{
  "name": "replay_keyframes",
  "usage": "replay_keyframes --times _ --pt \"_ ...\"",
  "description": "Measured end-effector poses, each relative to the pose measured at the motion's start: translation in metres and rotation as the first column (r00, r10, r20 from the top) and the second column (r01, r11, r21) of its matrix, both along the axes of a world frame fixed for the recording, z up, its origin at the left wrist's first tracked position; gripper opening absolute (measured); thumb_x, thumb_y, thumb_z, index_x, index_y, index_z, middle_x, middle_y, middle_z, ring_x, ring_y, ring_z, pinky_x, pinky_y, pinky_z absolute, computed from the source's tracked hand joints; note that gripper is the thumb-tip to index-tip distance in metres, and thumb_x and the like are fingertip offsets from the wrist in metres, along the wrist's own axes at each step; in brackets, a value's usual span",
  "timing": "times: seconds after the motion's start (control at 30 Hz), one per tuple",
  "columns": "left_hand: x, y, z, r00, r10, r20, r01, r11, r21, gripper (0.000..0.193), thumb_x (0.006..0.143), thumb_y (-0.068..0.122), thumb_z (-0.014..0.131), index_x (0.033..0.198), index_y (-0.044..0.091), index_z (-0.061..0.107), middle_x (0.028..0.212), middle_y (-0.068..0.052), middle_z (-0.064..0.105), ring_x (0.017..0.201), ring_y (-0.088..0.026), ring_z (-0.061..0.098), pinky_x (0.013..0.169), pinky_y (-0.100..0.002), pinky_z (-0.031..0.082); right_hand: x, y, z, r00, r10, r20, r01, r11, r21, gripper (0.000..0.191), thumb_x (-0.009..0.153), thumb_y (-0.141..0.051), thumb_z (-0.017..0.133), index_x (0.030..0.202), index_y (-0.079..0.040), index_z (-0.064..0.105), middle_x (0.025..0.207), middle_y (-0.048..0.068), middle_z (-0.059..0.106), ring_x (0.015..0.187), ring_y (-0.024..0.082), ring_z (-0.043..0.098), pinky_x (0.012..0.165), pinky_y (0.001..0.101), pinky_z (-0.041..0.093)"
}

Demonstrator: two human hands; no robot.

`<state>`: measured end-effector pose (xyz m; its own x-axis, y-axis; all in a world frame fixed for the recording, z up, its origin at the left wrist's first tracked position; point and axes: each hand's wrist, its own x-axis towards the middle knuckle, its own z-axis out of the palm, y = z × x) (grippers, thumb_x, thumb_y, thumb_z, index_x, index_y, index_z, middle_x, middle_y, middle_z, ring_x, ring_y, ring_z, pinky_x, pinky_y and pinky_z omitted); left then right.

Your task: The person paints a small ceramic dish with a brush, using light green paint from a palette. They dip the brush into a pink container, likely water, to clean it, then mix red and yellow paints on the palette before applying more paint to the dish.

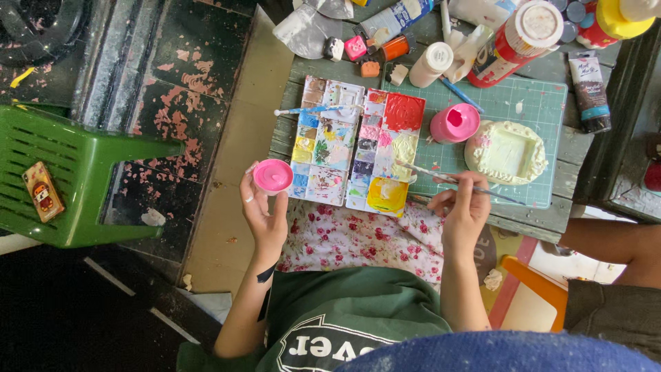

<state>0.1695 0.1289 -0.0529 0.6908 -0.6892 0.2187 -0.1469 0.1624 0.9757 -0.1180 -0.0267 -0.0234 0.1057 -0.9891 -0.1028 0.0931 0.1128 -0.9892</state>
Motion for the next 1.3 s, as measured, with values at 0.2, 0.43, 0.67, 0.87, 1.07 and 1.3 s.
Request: replay_keyframes --times 0.2,0.43,0.67,0.87,1.07,1.3 --pt "0.002 -0.002 0.000 0.993 -0.026 -0.115 0.027 1.000 0.000 0.064 0.102 -0.005 0.058 0.158 0.000 0.028 0.156 -0.017 0.045 0.143 -0.027 0.051 0.120 -0.042 0.043 0.057 0.001 -0.001 0.979 0.203 0.000 -0.203 0.979 0.006 0.008 0.113 -0.016 0.048 0.113 -0.007 0.047 0.094 0.015 0.072 0.058 0.013 0.065 0.050 0.0220 0.042" --pt "0.000 -0.001 0.001 0.993 -0.029 -0.117 0.031 0.999 0.017 0.065 0.102 -0.004 0.059 0.159 0.001 0.028 0.154 -0.016 0.046 0.141 -0.025 0.053 0.118 -0.041 0.045 0.131 -0.006 0.002 0.926 0.309 -0.216 -0.344 0.928 -0.146 0.005 0.107 -0.005 0.059 0.109 -0.002 0.055 0.091 0.012 0.075 0.063 0.011 0.070 0.053 0.0232 0.052" --pt "-0.002 0.001 -0.005 0.995 -0.012 -0.094 0.018 0.998 0.062 0.066 0.100 -0.004 0.063 0.157 0.000 0.031 0.153 -0.016 0.047 0.138 -0.025 0.055 0.113 -0.039 0.048 0.154 -0.004 0.001 0.884 0.221 -0.411 -0.366 0.875 -0.318 0.007 0.103 -0.002 0.065 0.107 0.001 0.060 0.088 0.009 0.075 0.062 0.009 0.067 0.052 0.0226 0.052" --pt "-0.002 0.002 -0.008 0.997 -0.014 -0.071 0.019 0.998 0.068 0.066 0.099 -0.004 0.064 0.156 0.000 0.032 0.146 -0.016 0.054 0.133 -0.024 0.059 0.111 -0.038 0.050 0.154 -0.007 -0.004 0.905 0.265 -0.332 -0.353 0.904 -0.240 0.006 0.106 -0.004 0.062 0.105 0.001 0.059 0.088 0.009 0.074 0.063 0.008 0.065 0.053 0.0229 0.051" --pt "-0.001 0.001 -0.008 0.999 -0.019 -0.044 0.021 0.998 0.051 0.066 0.098 -0.005 0.065 0.156 -0.001 0.032 0.145 -0.018 0.054 0.133 -0.025 0.059 0.112 -0.039 0.051 0.156 -0.011 -0.002 0.907 0.256 -0.334 -0.331 0.924 -0.193 0.008 0.106 -0.006 0.061 0.105 0.001 0.059 0.086 0.008 0.074 0.062 0.009 0.067 0.053 0.0225 0.051" --pt "0.000 0.001 -0.007 0.999 -0.024 -0.038 0.026 0.998 0.053 0.066 0.098 -0.006 0.064 0.156 -0.002 0.033 0.143 -0.018 0.056 0.131 -0.025 0.061 0.111 -0.040 0.051 0.157 -0.012 -0.004 0.908 0.290 -0.303 -0.348 0.924 -0.159 0.008 0.107 -0.007 0.058 0.108 0.000 0.057 0.091 0.010 0.076 0.062 0.009 0.067 0.055 0.0223 0.052"
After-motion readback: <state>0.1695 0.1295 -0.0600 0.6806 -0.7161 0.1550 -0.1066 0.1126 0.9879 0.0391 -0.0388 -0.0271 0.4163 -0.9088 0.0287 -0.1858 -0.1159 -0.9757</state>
